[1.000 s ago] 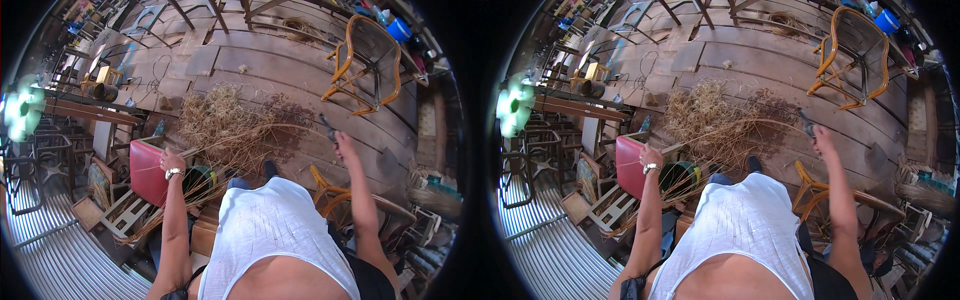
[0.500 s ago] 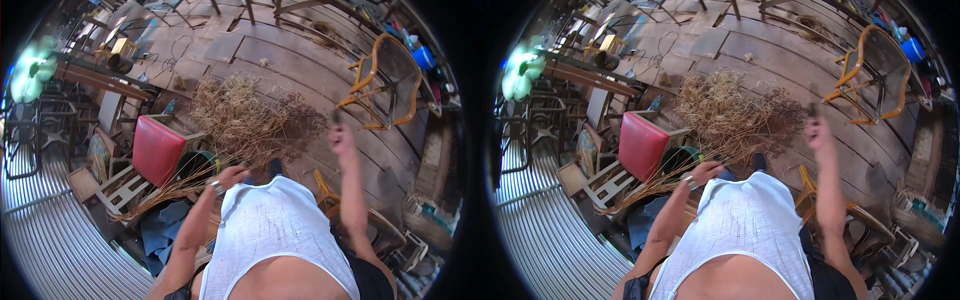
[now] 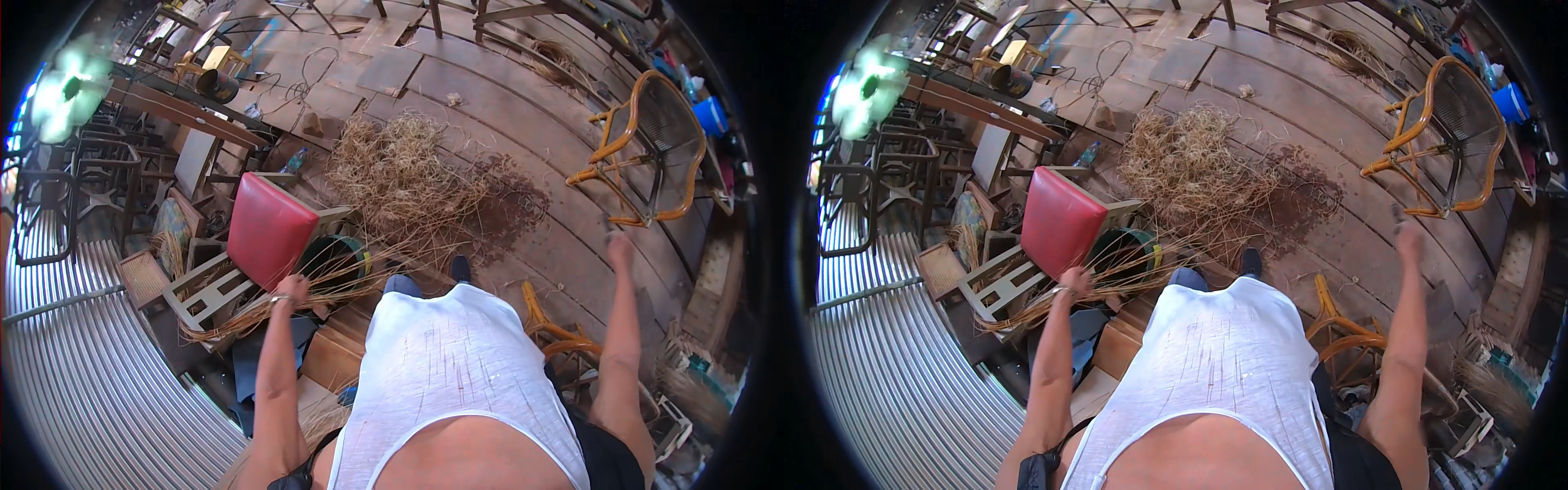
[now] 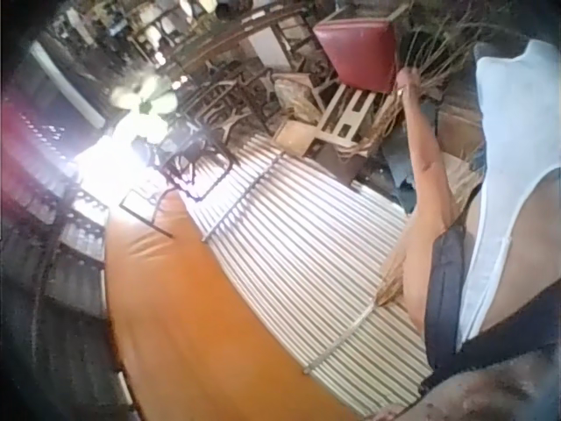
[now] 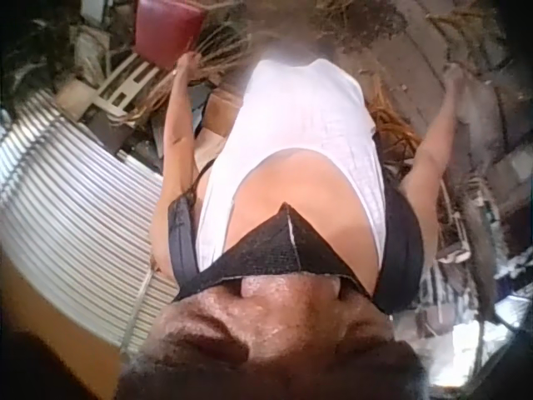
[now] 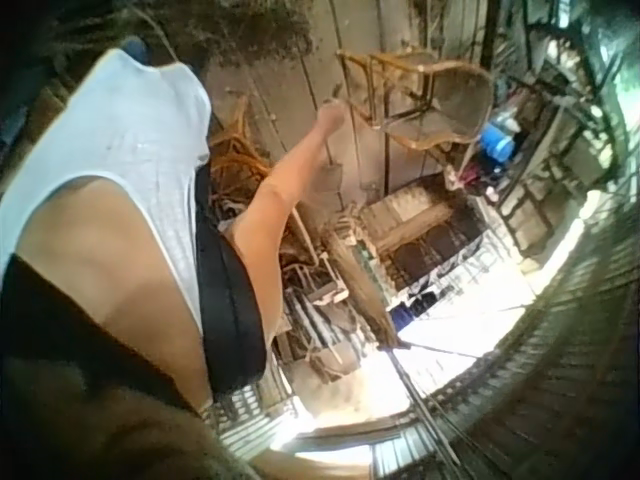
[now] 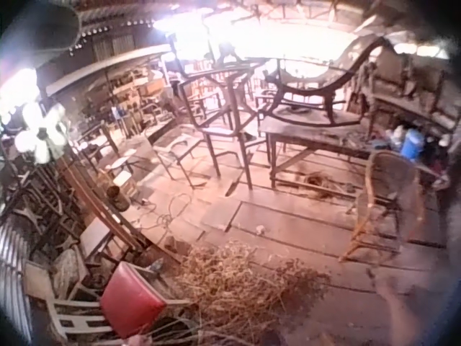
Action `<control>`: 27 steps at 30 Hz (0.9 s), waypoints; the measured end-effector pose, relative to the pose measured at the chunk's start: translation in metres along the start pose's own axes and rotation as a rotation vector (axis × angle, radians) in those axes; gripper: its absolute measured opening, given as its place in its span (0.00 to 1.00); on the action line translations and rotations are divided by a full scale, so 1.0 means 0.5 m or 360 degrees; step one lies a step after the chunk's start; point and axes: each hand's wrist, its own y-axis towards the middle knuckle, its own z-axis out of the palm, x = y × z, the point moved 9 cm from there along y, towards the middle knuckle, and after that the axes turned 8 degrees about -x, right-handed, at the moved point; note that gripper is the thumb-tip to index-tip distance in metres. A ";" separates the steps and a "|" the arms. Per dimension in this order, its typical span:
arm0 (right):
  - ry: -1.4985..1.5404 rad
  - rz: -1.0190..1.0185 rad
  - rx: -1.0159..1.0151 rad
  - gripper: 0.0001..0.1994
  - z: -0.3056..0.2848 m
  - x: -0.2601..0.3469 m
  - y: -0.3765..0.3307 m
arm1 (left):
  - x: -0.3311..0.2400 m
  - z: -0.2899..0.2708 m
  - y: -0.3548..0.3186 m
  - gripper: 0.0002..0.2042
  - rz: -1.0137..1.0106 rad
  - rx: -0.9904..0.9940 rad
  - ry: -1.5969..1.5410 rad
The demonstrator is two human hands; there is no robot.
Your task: The person stands in a workshop and repeatedly strips thin fibers from a bundle of dried plant material using a handheld tool. They pull the fibers through the tool to separate them, then place the processed strands onto a wooden board to the left. The person continues this repetitive stripping and stacking process throughout the clip.
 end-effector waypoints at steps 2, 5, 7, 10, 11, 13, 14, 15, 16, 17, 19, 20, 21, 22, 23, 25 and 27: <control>0.0512 -0.0144 -0.0013 0.18 0.052 0.135 -0.100 | -0.260 0.004 -0.074 0.14 0.0123 0.0262 -0.0342; 0.1042 -0.0207 0.0294 0.15 0.007 0.424 -0.264 | -0.533 0.126 -0.174 0.15 0.0843 0.0668 -0.0188; 0.1222 -0.0290 0.0583 0.16 -0.045 0.586 -0.356 | -0.685 0.145 -0.278 0.15 0.1063 0.0945 -0.0514; 0.1353 -0.0278 0.0891 0.17 -0.102 0.704 -0.429 | -0.765 0.142 -0.321 0.15 0.1214 0.1048 -0.0769; 0.1356 -0.0284 0.0976 0.17 -0.126 0.720 -0.434 | -0.777 0.136 -0.329 0.14 0.1252 0.1040 -0.0830; 0.1310 -0.0547 0.0634 0.16 -0.086 0.686 -0.400 | -0.760 0.083 -0.316 0.15 0.1473 0.0820 -0.0604; 0.1321 -0.0509 0.0607 0.16 -0.064 0.639 -0.366 | -0.707 0.087 -0.279 0.15 0.1266 0.0856 -0.0420; 0.1328 -0.0473 0.0578 0.16 -0.055 0.594 -0.330 | -0.648 0.091 -0.235 0.15 0.1230 0.0810 -0.0192; 0.1407 -0.0327 0.0616 0.16 -0.048 0.539 -0.295 | -0.588 0.086 -0.201 0.16 0.1153 0.0806 -0.0131; 0.1479 -0.0173 0.0660 0.15 -0.054 0.493 -0.270 | -0.553 0.065 -0.191 0.15 0.1084 0.0881 -0.0032; 0.1307 0.0068 0.0683 0.16 -0.102 0.450 -0.238 | -0.523 0.047 -0.177 0.14 0.1040 0.0898 -0.0065; 0.1370 0.0097 0.0701 0.15 -0.100 0.462 -0.234 | -0.525 0.037 -0.179 0.14 0.1006 0.0893 -0.0126; 0.1434 0.0127 0.0719 0.15 -0.098 0.486 -0.236 | -0.548 0.039 -0.192 0.14 0.1055 0.0890 -0.0210; 0.1501 0.0162 0.0728 0.15 -0.100 0.512 -0.243 | -0.598 0.039 -0.221 0.14 0.1112 0.0885 -0.0288; 0.1456 -0.0035 0.0738 0.14 -0.109 0.570 -0.258 | -0.645 0.040 -0.250 0.14 0.1163 0.0871 -0.0373; 0.1654 -0.0064 0.0964 0.14 -0.104 0.676 -0.325 | -0.729 0.042 -0.305 0.14 0.1366 0.0856 -0.0555; 0.1798 -0.0158 0.1230 0.12 -0.120 0.766 -0.403 | -0.754 0.056 -0.319 0.13 0.1264 0.0944 -0.0835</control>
